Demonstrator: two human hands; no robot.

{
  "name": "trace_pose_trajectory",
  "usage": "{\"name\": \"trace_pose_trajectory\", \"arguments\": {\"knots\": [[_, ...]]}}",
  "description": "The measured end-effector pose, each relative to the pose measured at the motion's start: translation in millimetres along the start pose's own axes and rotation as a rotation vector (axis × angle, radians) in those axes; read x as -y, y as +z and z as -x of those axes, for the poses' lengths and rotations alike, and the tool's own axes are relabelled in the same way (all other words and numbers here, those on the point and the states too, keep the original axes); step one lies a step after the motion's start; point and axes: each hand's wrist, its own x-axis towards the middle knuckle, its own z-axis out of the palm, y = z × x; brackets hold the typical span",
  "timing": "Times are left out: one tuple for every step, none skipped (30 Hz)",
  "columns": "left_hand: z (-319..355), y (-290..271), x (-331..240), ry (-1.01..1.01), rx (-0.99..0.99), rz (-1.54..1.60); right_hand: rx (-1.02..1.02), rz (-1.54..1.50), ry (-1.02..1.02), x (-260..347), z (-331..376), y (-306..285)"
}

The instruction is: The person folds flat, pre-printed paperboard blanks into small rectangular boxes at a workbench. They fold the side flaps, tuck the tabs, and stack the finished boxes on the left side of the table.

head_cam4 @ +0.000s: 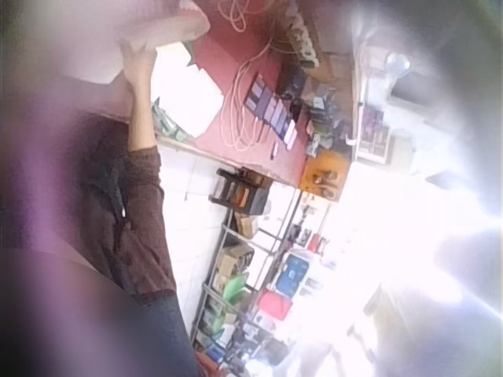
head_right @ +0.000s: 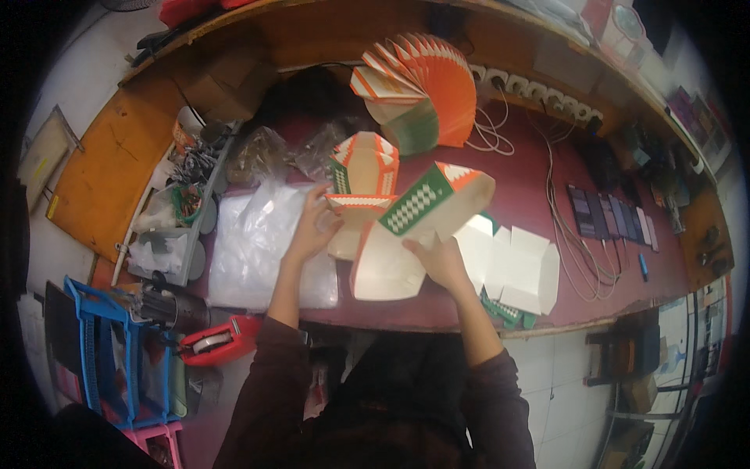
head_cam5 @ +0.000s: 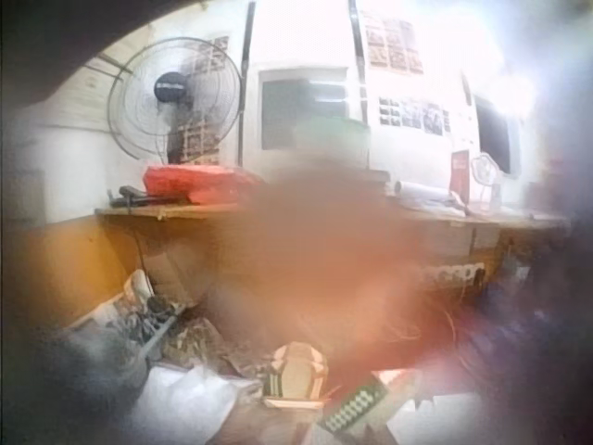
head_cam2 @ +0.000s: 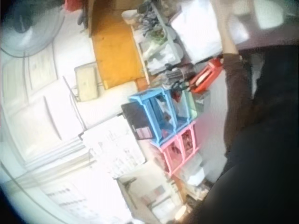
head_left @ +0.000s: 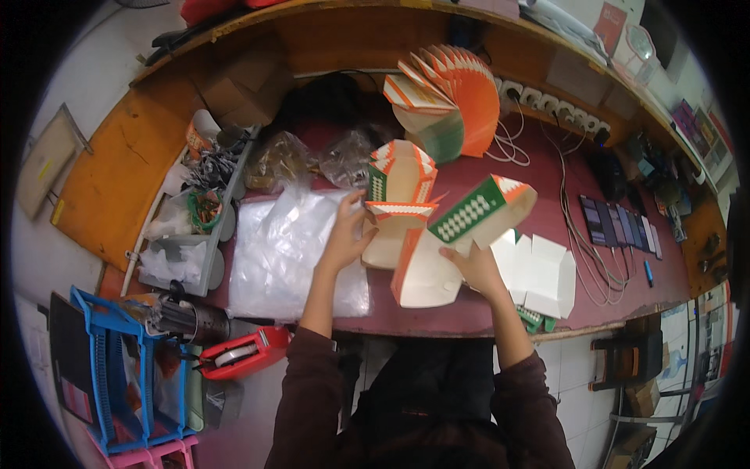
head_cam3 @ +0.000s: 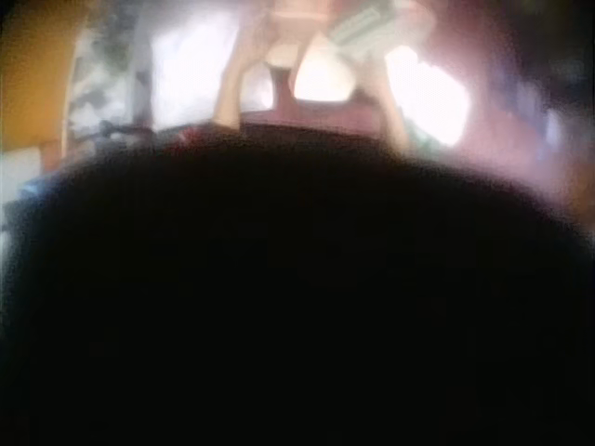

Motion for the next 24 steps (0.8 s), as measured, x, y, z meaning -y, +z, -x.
{"name": "trace_pose_trajectory", "arguments": {"knots": [[-5.2, 5.1, 9.3, -0.056, 0.045, 0.068, 0.005, -0.018, 0.024, 0.1, -19.7, 8.2], [-7.4, 9.4, 14.3, -0.110, 0.091, 0.137, 0.010, -0.036, 0.049, 1.2, -39.0, 16.0], [-9.3, 11.2, 16.3, -0.222, 0.184, 0.196, 0.049, -0.046, 0.029, 3.1, -55.5, 22.8], [-9.1, 12.1, 14.4, -0.192, 0.180, 0.174, 0.081, -0.052, 0.021, 6.1, -69.4, 28.4], [-5.4, 10.9, 9.1, -0.225, 0.221, 0.142, 0.090, 0.060, -0.005, 9.8, -78.2, 33.6], [-1.6, 7.1, 2.2, -0.259, 0.262, 0.110, 0.090, 0.176, -0.023, 14.4, -83.7, 38.0], [2.8, 1.8, -5.7, -0.298, 0.287, 0.130, 0.098, 0.325, 0.005, 18.9, -84.1, 40.1], [8.4, -3.8, -14.3, -0.338, 0.313, 0.152, 0.112, 0.348, 0.032, 23.8, -84.1, 42.6], [13.7, -8.9, -22.2, -0.376, 0.343, 0.173, 0.134, 0.401, 0.108, 27.0, -76.3, 42.6], [19.8, -13.3, -29.3, -0.414, 0.336, 0.214, 0.147, 0.432, 0.161, 29.6, -67.3, 42.7], [27.4, -16.8, -35.7, -0.457, 0.330, 0.256, 0.156, 0.448, 0.195, 30.9, -59.0, 42.6], [34.9, -18.7, -40.5, -0.507, 0.316, 0.311, 0.158, 0.445, 0.202, 30.6, -50.0, 43.2], [41.8, -19.3, -43.9, -0.520, 0.318, 0.307, 0.125, 0.411, 0.142, 28.9, -41.2, 45.5], [48.2, -19.9, -46.2, -0.539, 0.311, 0.315, 0.172, 0.446, 0.172, 26.3, -31.9, 49.3], [53.0, -20.5, -47.3, -0.543, 0.313, 0.327, 0.182, 0.449, 0.135, 22.7, -24.2, 53.7], [56.5, -21.5, -48.6, -0.553, 0.273, 0.397, 0.232, 0.473, 0.173, 17.4, -20.5, 56.7], [59.2, -22.8, -50.6, -0.553, 0.241, 0.473, 0.215, 0.438, 0.128, 11.2, -19.7, 59.4], [60.5, -22.8, -54.6, -0.591, 0.213, 0.553, 0.242, 0.422, 0.161, 5.4, -17.8, 62.0], [61.3, -22.6, -61.0, -0.478, 0.105, 0.485, 0.267, 0.399, 0.206, 0.9, -14.4, 64.6], [59.9, -20.8, -68.5, -0.388, -0.001, 0.416, 0.256, 0.364, 0.184, -2.9, -14.3, 66.2], [58.7, -17.6, -77.1, -0.303, -0.112, 0.354, 0.244, 0.333, 0.155, -5.8, -15.7, 67.0], [60.1, -14.2, -87.9, -0.268, -0.038, 0.180, 0.264, 0.325, 0.133, -7.0, -17.9, 67.3], [63.1, -9.0, -99.7, -0.240, 0.036, 0.014, 0.274, 0.301, 0.077, -6.6, -19.2, 66.7], [66.1, -2.2, -109.4, -0.170, 0.083, -0.154, 0.311, 0.296, 0.032, -4.7, -21.8, 64.7]]}}
